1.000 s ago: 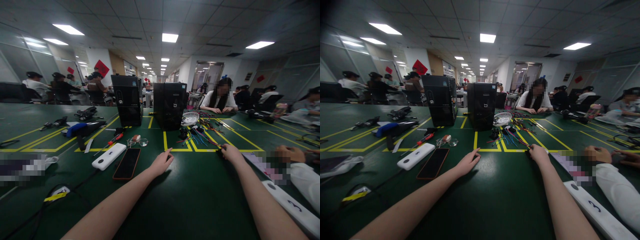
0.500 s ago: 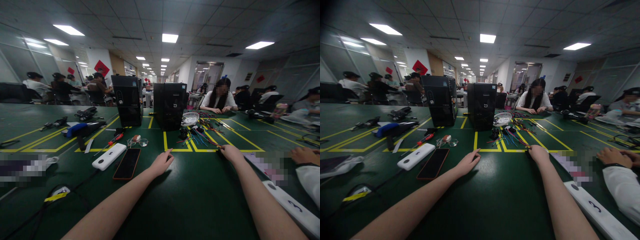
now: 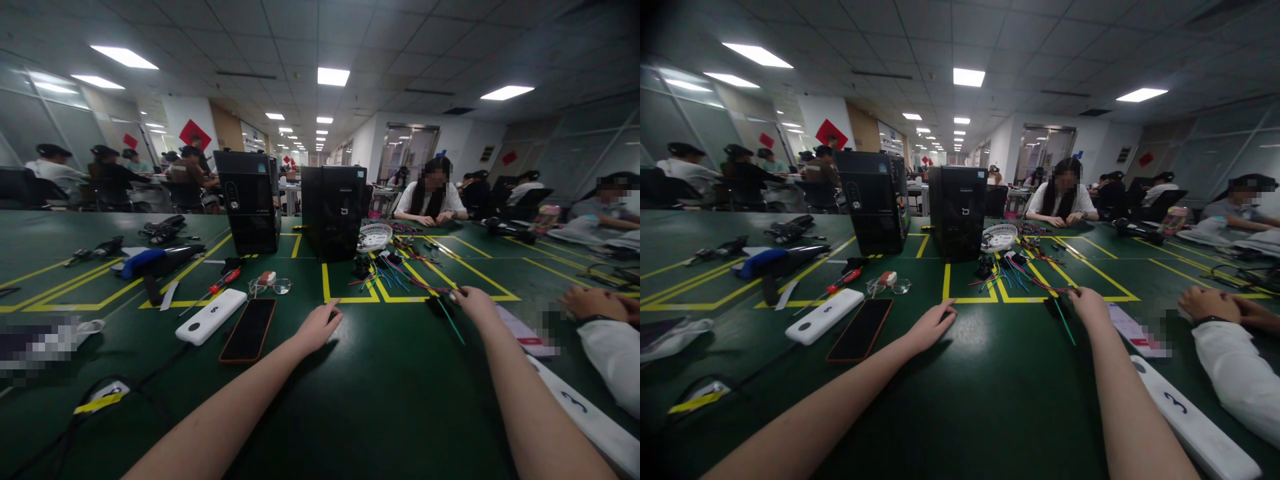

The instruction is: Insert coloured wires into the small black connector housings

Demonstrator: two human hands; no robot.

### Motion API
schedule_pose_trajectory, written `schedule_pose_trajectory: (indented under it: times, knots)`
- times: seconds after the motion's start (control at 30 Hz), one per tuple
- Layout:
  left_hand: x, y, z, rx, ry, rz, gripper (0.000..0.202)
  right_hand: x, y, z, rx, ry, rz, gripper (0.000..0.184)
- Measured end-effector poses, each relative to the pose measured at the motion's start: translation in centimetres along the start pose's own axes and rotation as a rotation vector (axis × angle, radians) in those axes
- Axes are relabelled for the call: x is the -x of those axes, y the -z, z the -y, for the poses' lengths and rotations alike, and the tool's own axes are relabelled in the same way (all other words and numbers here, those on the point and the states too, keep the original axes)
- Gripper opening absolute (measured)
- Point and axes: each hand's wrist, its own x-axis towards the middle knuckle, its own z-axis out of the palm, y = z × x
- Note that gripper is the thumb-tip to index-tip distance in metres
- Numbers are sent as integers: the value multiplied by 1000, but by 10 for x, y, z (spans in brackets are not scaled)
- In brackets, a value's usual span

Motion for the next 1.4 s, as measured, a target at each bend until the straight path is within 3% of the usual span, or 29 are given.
schedule_pose_trajectory:
  times: [0.33,0.6,1.0,1.1,1.23,1.4]
  knots:
    - [0,0,0,-25,-7,-3,44,1,-3,2,28,118,82,36]
    - [0,0,1,-18,-4,-2,45,2,-4,4,118,116,77,37]
    - [0,0,1,-10,-6,-7,45,5,-3,12,169,145,190,40]
    - [-1,-1,2,-14,-8,-14,44,6,-4,8,118,151,137,38]
    - [-1,-1,1,-14,-14,-9,44,5,-1,1,80,55,-6,41]
    - [0,1,-1,-11,-2,0,45,1,4,-5,13,92,-28,37]
